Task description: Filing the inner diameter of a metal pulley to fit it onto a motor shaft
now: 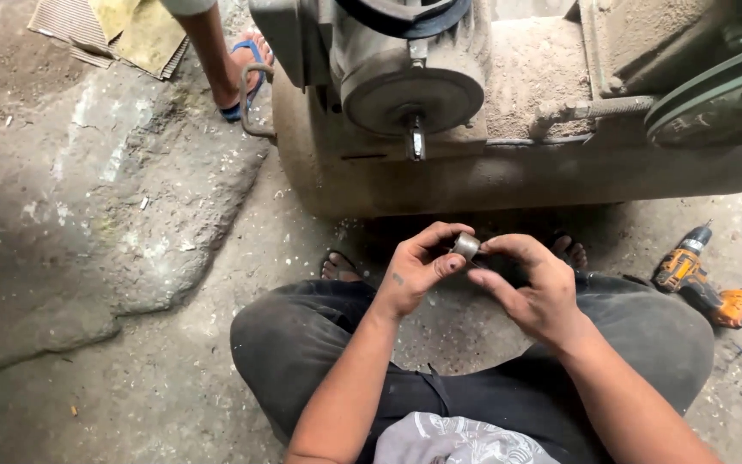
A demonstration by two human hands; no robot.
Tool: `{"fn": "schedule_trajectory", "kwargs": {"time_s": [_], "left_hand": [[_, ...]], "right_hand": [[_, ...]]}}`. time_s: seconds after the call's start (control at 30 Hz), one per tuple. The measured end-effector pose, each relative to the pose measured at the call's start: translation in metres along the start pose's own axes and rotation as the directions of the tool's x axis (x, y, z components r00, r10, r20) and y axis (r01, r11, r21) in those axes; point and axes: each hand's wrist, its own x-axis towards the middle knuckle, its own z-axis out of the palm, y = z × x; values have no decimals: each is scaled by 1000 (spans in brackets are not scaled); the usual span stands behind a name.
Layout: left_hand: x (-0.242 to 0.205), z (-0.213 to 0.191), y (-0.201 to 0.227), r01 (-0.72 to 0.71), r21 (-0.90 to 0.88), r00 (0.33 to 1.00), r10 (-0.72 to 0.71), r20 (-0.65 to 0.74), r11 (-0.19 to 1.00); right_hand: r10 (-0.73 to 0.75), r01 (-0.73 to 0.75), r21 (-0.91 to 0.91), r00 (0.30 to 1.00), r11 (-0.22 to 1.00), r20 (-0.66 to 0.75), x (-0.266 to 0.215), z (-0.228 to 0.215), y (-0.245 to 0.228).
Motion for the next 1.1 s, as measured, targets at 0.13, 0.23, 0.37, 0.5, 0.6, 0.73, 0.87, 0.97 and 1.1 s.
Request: {"fn": "schedule_trajectory", "kwargs": {"time_s": [0.13, 0.23, 0.37, 0.5, 0.6, 0.73, 0.87, 0.97, 1.1], "left_hand": [[-1, -4, -9, -3, -73, 993, -6, -120, 997], [-2, 0, -8, -18, -109, 987, 0, -163, 994], [-1, 12, 8, -24, -34, 989, 19, -144, 999], [-4, 25, 15, -58, 189, 994, 76, -85, 980], [-8, 33, 18, -50, 295, 994, 77, -82, 954], [-15, 54, 30, -70, 105, 997, 67, 29, 992], [-19, 67, 45, 13, -380, 986, 53, 161, 925], [-14, 72, 40, -6, -345, 989, 57, 138, 939], [-5, 73, 36, -40, -193, 988, 10, -153, 980]], "right_hand": [[-160, 150, 57, 951, 987, 263, 6, -6, -10], [-224, 234, -1, 933, 972, 281, -11, -2, 20], [-199, 206, 7, 940, 979, 277, -28, 2, 40], [-97, 43, 137, 905, 990, 415, 5, -15, -11], [-86, -86, 293, 845, 952, 527, -4, -19, 4], [18, -650, 723, 746, 232, 665, -26, -16, 34], [-259, -751, 549, 649, -366, 715, -11, -15, 13], [-261, -753, 523, 640, -400, 722, -18, -8, 3], [32, -533, 828, 844, 175, 536, -28, 11, 9]]}}
